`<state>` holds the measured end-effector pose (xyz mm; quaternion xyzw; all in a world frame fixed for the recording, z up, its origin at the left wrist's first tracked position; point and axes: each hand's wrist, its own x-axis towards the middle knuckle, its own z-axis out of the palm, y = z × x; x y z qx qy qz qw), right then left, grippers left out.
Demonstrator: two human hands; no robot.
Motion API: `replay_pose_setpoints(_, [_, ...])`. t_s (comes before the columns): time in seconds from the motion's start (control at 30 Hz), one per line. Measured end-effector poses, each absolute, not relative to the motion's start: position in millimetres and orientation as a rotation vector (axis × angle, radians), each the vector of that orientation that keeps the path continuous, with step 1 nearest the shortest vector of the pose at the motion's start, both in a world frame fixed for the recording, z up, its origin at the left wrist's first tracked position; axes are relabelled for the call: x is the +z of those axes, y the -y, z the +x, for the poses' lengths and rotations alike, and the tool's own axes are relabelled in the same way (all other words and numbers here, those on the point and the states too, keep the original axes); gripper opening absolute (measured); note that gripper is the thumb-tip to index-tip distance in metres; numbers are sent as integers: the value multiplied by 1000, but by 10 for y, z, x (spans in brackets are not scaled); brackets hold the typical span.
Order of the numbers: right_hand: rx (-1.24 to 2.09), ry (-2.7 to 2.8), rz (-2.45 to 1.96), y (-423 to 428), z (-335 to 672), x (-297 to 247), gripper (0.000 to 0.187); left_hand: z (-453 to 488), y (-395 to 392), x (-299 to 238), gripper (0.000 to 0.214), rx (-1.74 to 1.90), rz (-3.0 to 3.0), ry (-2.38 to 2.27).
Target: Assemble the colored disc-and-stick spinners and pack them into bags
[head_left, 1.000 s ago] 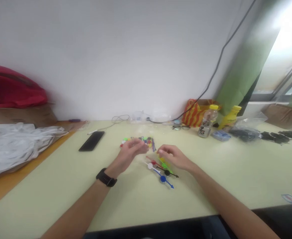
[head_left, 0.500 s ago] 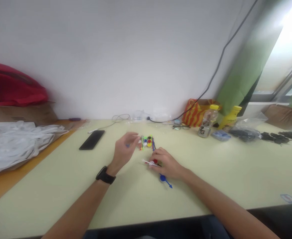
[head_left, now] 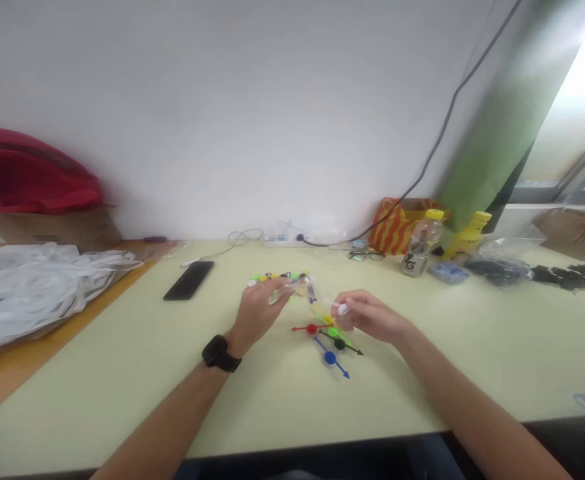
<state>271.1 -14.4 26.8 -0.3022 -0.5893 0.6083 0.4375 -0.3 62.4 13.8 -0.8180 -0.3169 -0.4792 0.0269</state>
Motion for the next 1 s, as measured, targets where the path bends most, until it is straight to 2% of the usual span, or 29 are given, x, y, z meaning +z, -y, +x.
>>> replay_pose_setpoints(0.1, [1493,1296,-647,94,2926,313,37,-3,-606,152,14,-1440,-2499,835])
replay_pose_setpoints(0.37, [1368,1308,-779,117,2988,528,29,44,-521,251,13,-1367,-2444,651])
replay_pose_setpoints(0.63, [909,1506,-1051,105,2982,472,39,80,-464,242,15,-1327,-2472,640])
replay_pose_setpoints(0.83, [951,1486,-920,101,2975,458,32,74,-505,165,17,-1340,-2525,776])
replay_pose_setpoints(1.0, [974,1547,-975,135,2934,477,20,97,-466,198,16,-1318,-2565,692])
